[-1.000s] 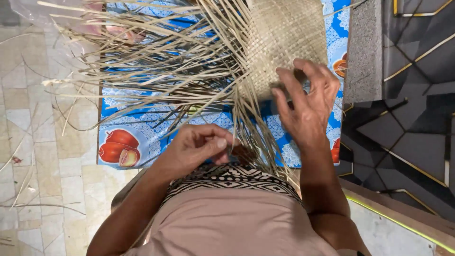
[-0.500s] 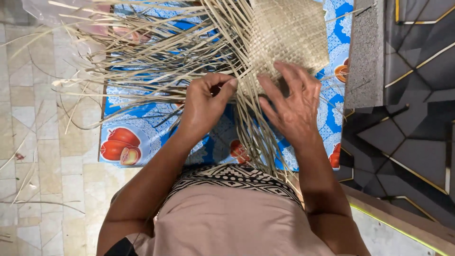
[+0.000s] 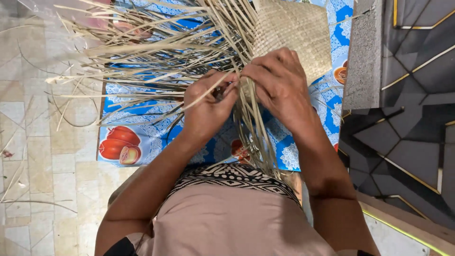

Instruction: Weaving dried leaf strands to create a traditional hat

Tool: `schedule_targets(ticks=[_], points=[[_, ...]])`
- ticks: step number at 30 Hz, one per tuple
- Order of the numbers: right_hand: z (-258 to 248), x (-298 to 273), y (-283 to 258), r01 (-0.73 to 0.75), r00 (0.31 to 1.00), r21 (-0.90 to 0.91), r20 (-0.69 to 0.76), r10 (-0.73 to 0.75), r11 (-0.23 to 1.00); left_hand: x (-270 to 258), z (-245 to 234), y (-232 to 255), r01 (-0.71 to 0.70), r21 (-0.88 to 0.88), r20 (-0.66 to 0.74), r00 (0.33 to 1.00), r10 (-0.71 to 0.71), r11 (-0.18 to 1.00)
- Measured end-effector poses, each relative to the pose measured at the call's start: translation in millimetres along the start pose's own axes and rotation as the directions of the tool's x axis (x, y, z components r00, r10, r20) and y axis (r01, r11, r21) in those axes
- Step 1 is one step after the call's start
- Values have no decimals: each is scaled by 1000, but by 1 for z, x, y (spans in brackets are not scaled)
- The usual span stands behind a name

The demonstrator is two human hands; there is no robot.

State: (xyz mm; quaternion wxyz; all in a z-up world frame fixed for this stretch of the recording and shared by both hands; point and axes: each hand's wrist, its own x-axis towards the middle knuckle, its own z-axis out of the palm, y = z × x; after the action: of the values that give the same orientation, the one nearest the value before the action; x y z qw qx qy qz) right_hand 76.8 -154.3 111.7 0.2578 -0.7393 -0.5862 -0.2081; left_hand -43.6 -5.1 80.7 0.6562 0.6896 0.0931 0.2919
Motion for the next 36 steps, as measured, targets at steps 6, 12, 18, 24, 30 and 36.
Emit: schedule_targets(ticks=[6, 12, 18, 24, 30, 36], points=[[-26, 31, -18, -231, 939, 150, 292, 180, 961, 3, -14, -7, -246, 494, 169, 968, 185, 834], [-25, 29, -8, -365, 902, 326, 356, 244, 872, 15, -12, -34, -127, 152, 295, 952, 78, 980], [-26, 32, -5, -429, 897, 484, 327, 297, 763, 0, -6, -2, 137, -223, 159, 982, -103, 965], [-10, 8, -4, -230, 962, 289, 211, 173, 929, 5, 11, -14, 262, -372, 157, 963, -217, 891], [-10, -6, -20, 227, 974, -86, 15, -227, 970, 2, 18, -36, 325, -394, 142, 946, -292, 860], [-4, 2, -6, 252, 963, -145, -59, -263, 957, 4, 19, -22, 223, -306, 149, 971, -184, 926]])
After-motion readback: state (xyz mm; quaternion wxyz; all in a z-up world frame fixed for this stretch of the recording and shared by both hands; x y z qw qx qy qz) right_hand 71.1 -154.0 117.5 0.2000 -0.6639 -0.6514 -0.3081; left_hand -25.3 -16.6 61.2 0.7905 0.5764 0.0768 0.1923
